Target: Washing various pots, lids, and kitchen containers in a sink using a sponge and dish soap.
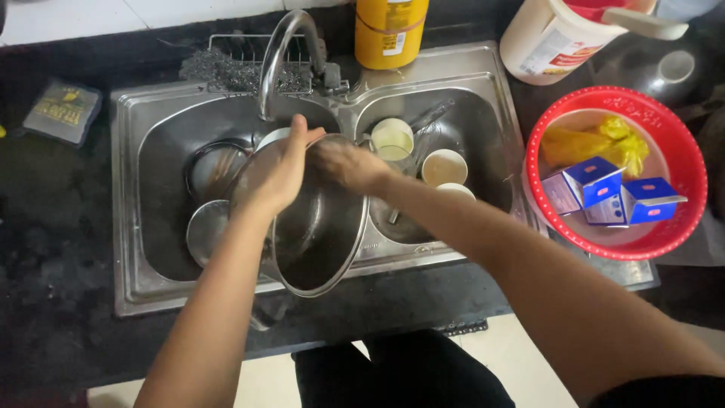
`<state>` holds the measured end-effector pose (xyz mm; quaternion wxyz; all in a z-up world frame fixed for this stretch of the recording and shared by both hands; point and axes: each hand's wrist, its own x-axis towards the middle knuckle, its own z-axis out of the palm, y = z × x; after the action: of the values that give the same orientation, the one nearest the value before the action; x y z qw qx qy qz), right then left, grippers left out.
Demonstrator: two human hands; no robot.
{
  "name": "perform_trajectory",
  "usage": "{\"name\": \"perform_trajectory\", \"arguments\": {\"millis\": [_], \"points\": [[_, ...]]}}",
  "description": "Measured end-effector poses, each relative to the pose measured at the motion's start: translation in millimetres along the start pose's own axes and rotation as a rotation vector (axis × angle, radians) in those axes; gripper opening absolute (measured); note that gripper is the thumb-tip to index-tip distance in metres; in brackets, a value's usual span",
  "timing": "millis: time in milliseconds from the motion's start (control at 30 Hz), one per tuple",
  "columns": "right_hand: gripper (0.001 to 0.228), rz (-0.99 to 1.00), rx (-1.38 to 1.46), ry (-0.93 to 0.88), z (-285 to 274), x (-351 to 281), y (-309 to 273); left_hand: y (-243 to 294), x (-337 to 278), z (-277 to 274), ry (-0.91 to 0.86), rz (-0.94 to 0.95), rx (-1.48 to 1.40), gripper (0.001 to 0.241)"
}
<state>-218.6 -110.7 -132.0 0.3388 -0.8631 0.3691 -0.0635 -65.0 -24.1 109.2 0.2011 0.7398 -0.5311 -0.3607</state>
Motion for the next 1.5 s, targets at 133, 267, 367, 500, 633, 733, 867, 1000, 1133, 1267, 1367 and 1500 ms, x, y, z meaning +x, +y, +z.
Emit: {"name": "perform_trajectory", "arguments": {"millis": [133,267,367,500,633,733,867,1000,1133,1267,1367,1500], "points": [[0.062,-0.352,-0.697,0.095,31.5,-20.9,-4.9,1.0,-7.0,-3.7,0.019,-0.023,-0.047,0.086],[0.046,0.054,0.17,-0.114,102.1,-103.5,-110.6,-31.1,-18.5,6.4,0.147,0.105,-0.274,0.089],[0.042,0.263,1.011,-0.05,168.6,-82.7,-151.9,-28.7,-32.8,5.2,0.176,0.117,-0.301,0.091],[0.04,0.008,0.747,-0.075,175.9,-90.1,-105.9,-26.0,-27.5,7.6,0.176,0.093,-0.296,0.091],[0.037,-0.262,0.22,-0.16,117.2,-80.5,-77.9,-15.4,-30.3,-0.5,0.142,0.039,-0.179,0.092],[0.037,-0.399,-0.43,-0.219,22.3,-13.9,-46.6,-16.5,-23.7,-4.9,0.121,-0.013,-0.151,0.092],[0.046,-0.811,-0.895,0.263,17.2,82.4,30.8,-51.1,-6.5,3.5,0.148,0.058,-0.274,0.092],[0.048,-0.525,-0.931,0.217,31.4,6.1,-45.6,-62.3,-12.6,5.0,0.177,0.11,-0.319,0.091],[0.089,0.336,0.151,-0.223,93.0,-43.3,-145.4,-67.8,-11.5,10.2,0.175,0.173,-0.45,0.092],[0.066,0.463,2.272,-0.383,44.1,21.2,-179.6,-73.9,-16.1,10.2,0.134,0.2,-0.527,0.092],[0.05,0.415,1.729,0.036,-50.1,21.5,-111.9,-73.3,-15.5,13.0,0.124,0.199,-0.507,0.093],[0.026,0.137,1.343,0.324,-24.6,51.7,-65.0,-70.5,-14.8,13.3,0.153,0.195,-0.439,0.095]]}}
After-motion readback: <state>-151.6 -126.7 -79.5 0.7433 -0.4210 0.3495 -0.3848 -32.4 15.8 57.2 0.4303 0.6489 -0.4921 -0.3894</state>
